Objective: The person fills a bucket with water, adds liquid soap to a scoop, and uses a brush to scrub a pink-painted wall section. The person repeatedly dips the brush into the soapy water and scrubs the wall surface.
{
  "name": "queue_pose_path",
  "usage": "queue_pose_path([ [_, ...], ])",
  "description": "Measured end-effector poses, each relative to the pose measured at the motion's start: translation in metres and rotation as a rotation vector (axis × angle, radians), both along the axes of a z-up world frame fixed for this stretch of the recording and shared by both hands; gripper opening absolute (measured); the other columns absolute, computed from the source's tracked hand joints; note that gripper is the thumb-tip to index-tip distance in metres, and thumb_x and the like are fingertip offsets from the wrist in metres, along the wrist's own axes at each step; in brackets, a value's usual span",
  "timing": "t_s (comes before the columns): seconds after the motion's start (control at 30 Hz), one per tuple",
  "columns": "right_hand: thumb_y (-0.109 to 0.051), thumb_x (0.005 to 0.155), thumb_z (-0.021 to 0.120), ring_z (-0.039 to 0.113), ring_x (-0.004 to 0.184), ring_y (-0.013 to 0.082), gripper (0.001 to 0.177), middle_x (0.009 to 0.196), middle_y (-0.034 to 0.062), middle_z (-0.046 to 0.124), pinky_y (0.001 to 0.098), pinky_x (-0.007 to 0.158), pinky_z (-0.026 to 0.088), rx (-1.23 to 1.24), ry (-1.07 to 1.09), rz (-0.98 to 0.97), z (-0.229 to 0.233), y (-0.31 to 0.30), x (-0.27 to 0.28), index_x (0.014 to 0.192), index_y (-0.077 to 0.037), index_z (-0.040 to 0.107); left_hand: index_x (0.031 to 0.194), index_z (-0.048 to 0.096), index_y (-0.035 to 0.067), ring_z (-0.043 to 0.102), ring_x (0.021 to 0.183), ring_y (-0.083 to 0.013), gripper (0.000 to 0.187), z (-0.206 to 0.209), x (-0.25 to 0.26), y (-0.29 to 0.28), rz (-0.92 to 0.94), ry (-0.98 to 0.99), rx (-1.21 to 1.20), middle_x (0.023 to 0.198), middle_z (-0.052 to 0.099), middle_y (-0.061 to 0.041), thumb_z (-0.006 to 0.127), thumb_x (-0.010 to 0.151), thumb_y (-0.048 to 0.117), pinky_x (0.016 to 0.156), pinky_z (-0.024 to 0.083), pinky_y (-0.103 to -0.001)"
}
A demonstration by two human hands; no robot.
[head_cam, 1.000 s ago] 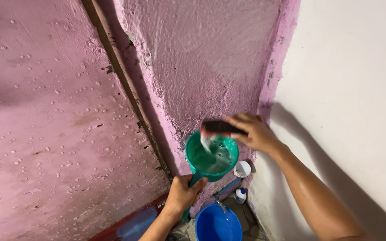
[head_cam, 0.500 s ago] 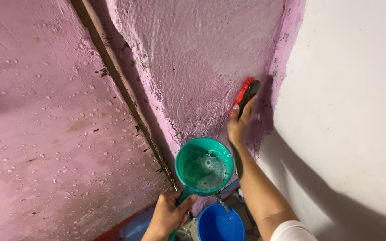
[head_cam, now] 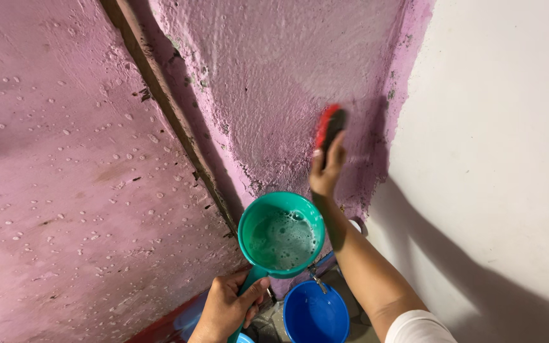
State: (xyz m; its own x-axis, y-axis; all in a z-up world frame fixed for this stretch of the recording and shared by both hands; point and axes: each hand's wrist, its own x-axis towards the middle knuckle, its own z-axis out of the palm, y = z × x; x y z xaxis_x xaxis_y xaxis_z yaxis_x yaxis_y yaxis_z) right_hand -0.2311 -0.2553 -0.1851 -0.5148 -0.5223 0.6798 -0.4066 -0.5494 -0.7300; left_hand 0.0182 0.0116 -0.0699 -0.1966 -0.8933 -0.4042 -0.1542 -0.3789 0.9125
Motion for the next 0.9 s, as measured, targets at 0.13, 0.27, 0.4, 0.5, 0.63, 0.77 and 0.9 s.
queue_pose_path([
  [0.13, -0.018, 0.105, 0.063, 0.051, 0.116, 0.0306, 0.066, 0.128, 0.0209, 0.046, 0.0411, 0.098, 0.05, -0.174, 0.399, -0.028, 0.01, 0.008, -0.003, 0.164, -0.022, 0.033, 0.072, 0.067, -0.003, 0.048, 0.041, -0.0097, 0.034, -0.005, -0.001, -0.001, -0.027, -0.041, 0.03, 0.053, 0.056, -0.004, 0.076, 0.092, 0.024, 0.038, 0.037, -0.028],
  [0.27, -0.017, 0.11, 0.064, 0.049, 0.116, 0.0302, 0.067, 0.129, 0.0173, 0.044, 0.0434, 0.106, 0.044, -0.074, 0.241, -0.146, 0.039, -0.004, -0.03, 0.167, -0.015, 0.03, 0.072, 0.068, -0.003, 0.05, 0.041, -0.0092, 0.032, -0.008, 0.0, 0.004, -0.034, -0.013, -0.007, 0.055, 0.058, -0.003, 0.076, 0.091, 0.022, 0.037, 0.038, -0.028],
  [0.4, -0.023, 0.107, 0.063, 0.048, 0.114, 0.0297, 0.066, 0.13, 0.0165, 0.045, 0.0422, 0.103, 0.044, -0.106, 0.24, 0.055, 0.049, 0.004, -0.003, 0.164, -0.017, 0.032, 0.071, 0.067, -0.002, 0.05, 0.04, -0.0097, 0.033, -0.009, -0.001, 0.003, -0.055, 0.025, -0.053, 0.054, 0.057, -0.003, 0.075, 0.092, 0.022, 0.036, 0.038, -0.029],
  [0.5, -0.022, 0.101, 0.069, 0.045, 0.122, 0.0338, 0.062, 0.135, 0.0199, 0.045, 0.0464, 0.105, 0.042, -0.288, 0.572, 0.064, 0.051, 0.017, 0.009, 0.157, -0.019, 0.043, 0.07, 0.066, -0.004, 0.049, 0.04, -0.0099, 0.036, -0.013, -0.001, 0.002, -0.03, -0.012, -0.02, 0.053, 0.057, -0.004, 0.076, 0.093, 0.022, 0.037, 0.037, -0.028],
  [0.63, -0.018, 0.107, 0.065, 0.047, 0.123, 0.0308, 0.06, 0.133, 0.0156, 0.047, 0.045, 0.107, 0.043, -0.169, 0.358, -0.054, 0.077, -0.003, -0.02, 0.161, -0.01, 0.04, 0.07, 0.067, -0.003, 0.05, 0.04, -0.01, 0.033, -0.015, 0.003, 0.003, -0.02, 0.032, -0.034, 0.054, 0.058, -0.004, 0.076, 0.091, 0.021, 0.037, 0.037, -0.029],
  [0.77, -0.018, 0.11, 0.06, 0.048, 0.119, 0.0281, 0.064, 0.134, 0.0171, 0.045, 0.0425, 0.107, 0.046, -0.145, 0.185, -0.05, 0.082, -0.021, -0.028, 0.166, -0.008, 0.031, 0.07, 0.066, -0.003, 0.05, 0.039, -0.0101, 0.034, -0.016, 0.006, 0.004, -0.003, 0.018, -0.035, 0.053, 0.058, -0.004, 0.076, 0.092, 0.021, 0.037, 0.037, -0.029],
  [0.9, -0.013, 0.102, 0.068, 0.047, 0.119, 0.0342, 0.064, 0.134, 0.0194, 0.044, 0.0455, 0.104, 0.044, -0.27, 0.525, 0.007, 0.034, 0.001, -0.008, 0.159, -0.013, 0.038, 0.07, 0.068, -0.002, 0.046, 0.038, -0.0101, 0.033, -0.018, 0.007, 0.003, 0.022, 0.033, -0.022, 0.051, 0.057, -0.004, 0.075, 0.091, 0.021, 0.037, 0.036, -0.029],
])
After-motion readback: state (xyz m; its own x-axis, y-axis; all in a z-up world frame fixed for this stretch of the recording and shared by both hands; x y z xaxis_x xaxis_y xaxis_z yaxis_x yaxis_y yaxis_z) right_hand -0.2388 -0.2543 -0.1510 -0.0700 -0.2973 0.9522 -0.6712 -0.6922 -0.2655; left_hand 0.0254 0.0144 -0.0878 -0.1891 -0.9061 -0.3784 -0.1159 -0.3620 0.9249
